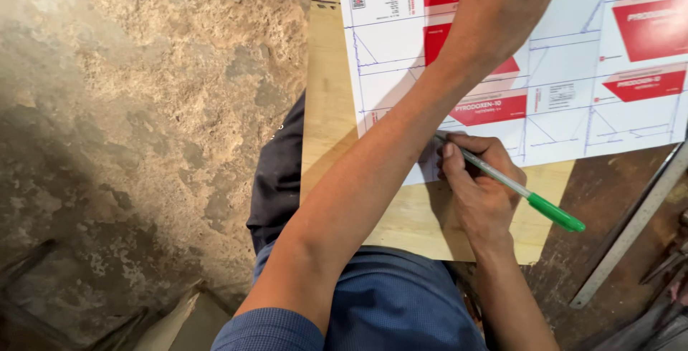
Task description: The person marks lines on a wooden board using a green pen, aligning the pen marks with a printed template placed on top of the wood.
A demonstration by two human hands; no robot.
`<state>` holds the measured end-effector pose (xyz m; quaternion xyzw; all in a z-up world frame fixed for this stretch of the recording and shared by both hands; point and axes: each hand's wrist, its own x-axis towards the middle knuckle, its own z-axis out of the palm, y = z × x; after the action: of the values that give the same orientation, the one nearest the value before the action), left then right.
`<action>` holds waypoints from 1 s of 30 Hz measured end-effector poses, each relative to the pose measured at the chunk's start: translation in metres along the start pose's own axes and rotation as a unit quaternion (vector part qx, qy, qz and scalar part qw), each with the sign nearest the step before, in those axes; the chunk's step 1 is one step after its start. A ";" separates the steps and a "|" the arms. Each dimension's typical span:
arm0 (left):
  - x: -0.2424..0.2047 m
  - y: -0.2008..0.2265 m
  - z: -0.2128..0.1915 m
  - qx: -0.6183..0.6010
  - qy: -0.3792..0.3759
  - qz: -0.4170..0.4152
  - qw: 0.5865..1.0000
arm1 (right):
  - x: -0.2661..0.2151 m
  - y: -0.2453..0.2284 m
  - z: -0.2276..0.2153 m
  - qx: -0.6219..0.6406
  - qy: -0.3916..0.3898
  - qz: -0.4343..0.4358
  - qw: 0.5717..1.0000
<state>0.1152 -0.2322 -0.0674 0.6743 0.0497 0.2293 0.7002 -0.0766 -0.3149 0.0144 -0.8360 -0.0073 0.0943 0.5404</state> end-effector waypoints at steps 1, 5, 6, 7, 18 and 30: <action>0.001 -0.001 -0.001 -0.011 0.008 0.035 0.999 | 0.001 0.000 0.001 -0.002 0.001 -0.007 1.000; -0.003 -0.011 0.006 -0.005 0.012 0.083 0.996 | 0.001 0.004 -0.001 0.022 -0.001 -0.019 1.000; -0.003 -0.014 0.006 0.015 0.010 0.074 0.997 | 0.002 0.004 0.000 0.009 0.000 -0.021 1.000; -0.003 -0.016 0.005 0.019 0.014 0.088 0.996 | 0.003 0.003 0.000 -0.004 0.000 -0.023 1.000; -0.005 -0.034 0.017 0.048 0.004 0.100 0.994 | 0.000 0.003 -0.002 -0.010 -0.015 -0.023 1.000; -0.006 -0.023 0.010 0.034 0.010 0.112 0.993 | -0.007 0.004 -0.005 0.013 -0.017 0.009 1.000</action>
<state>0.1194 -0.2439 -0.0903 0.6966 -0.0113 0.3118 0.6460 -0.0835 -0.3217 0.0143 -0.8272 -0.0074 0.1132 0.5504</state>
